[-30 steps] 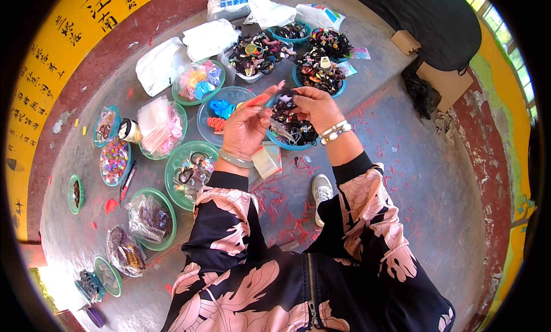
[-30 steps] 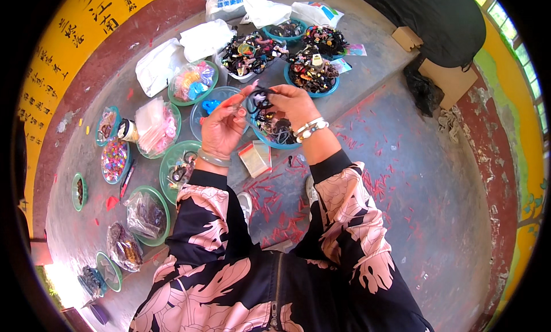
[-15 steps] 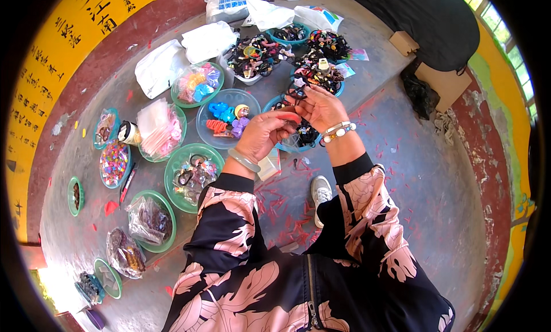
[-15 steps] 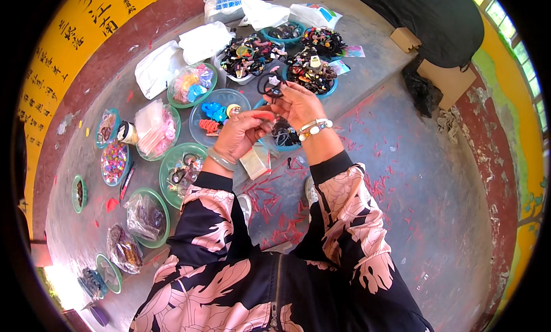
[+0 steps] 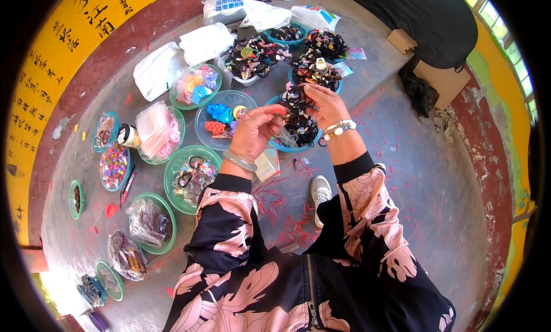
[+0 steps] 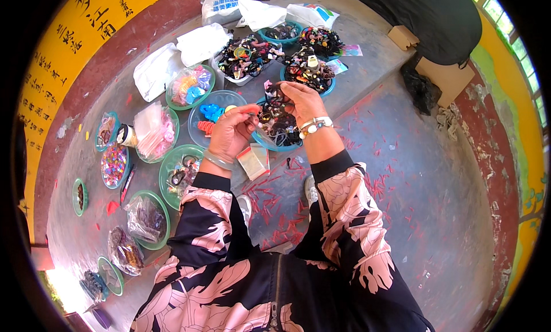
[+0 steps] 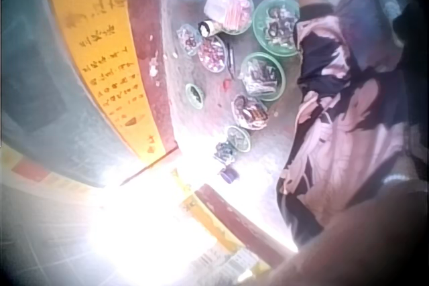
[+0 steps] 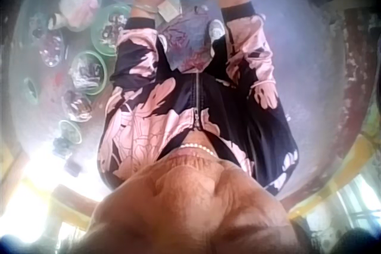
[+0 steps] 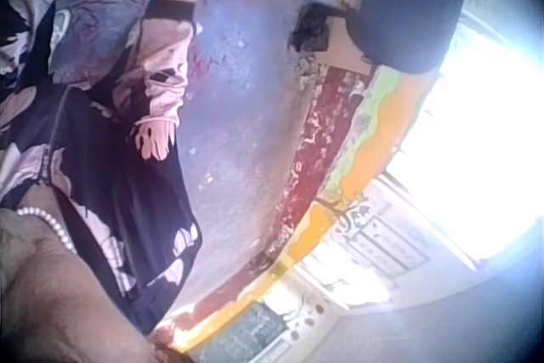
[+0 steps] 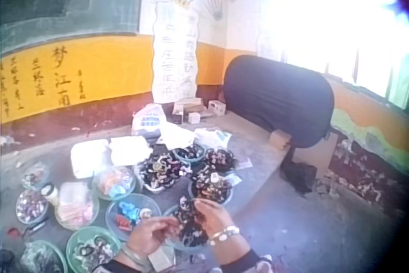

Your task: The person sits on the floor surrounded by bowls of hair accessories and sorts through them. They pick up hair ties and clips, place them into small plastic bags, and organize the items into different containers.

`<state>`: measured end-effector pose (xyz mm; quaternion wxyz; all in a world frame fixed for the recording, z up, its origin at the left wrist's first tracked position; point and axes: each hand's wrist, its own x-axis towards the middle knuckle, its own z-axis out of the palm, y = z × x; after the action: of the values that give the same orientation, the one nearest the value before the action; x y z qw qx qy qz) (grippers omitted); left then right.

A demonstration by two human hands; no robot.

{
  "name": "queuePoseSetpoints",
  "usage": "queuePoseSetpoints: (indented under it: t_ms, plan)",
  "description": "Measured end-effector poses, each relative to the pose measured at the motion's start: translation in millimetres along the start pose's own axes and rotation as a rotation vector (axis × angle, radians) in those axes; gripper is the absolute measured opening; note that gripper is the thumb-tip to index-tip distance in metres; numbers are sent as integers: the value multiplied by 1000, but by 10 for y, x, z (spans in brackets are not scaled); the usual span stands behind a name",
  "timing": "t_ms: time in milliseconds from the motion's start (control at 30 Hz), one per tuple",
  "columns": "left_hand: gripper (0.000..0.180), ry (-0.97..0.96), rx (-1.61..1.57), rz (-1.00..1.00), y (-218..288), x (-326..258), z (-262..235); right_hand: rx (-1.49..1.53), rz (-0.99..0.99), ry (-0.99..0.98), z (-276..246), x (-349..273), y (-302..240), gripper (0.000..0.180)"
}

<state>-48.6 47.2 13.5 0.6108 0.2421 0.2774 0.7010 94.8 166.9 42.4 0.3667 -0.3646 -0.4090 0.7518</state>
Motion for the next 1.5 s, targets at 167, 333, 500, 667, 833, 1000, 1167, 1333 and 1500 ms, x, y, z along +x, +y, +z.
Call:
queuePoseSetpoints:
  t_ms: [167,333,500,667,833,1000,1167,1333,1500]
  plan:
    - [26,28,0,25,30,-2,-22,78,-11,-58,-33,41,25,10]
    - [26,64,9,22,31,-6,-33,126,63,-147,-47,48,7,14]
    - [25,80,-23,15,24,2,-34,88,94,-162,-53,36,-10,17]
    - [23,94,-166,58,39,1,-66,-108,-25,-141,-41,54,-5,19]
    - [24,28,-266,48,63,-8,-50,-346,-348,-155,-4,73,60,19]
    - [23,-16,-286,-3,76,-42,-91,-414,-461,-122,113,3,70,19]
    - [24,7,-314,-33,61,-33,-91,-70,-329,-196,184,-97,19,18]
    - [26,7,-368,27,127,-61,-108,-83,-281,-304,171,-51,40,20]
    - [23,46,-323,-21,76,-3,-101,177,-111,-324,135,-92,23,19]
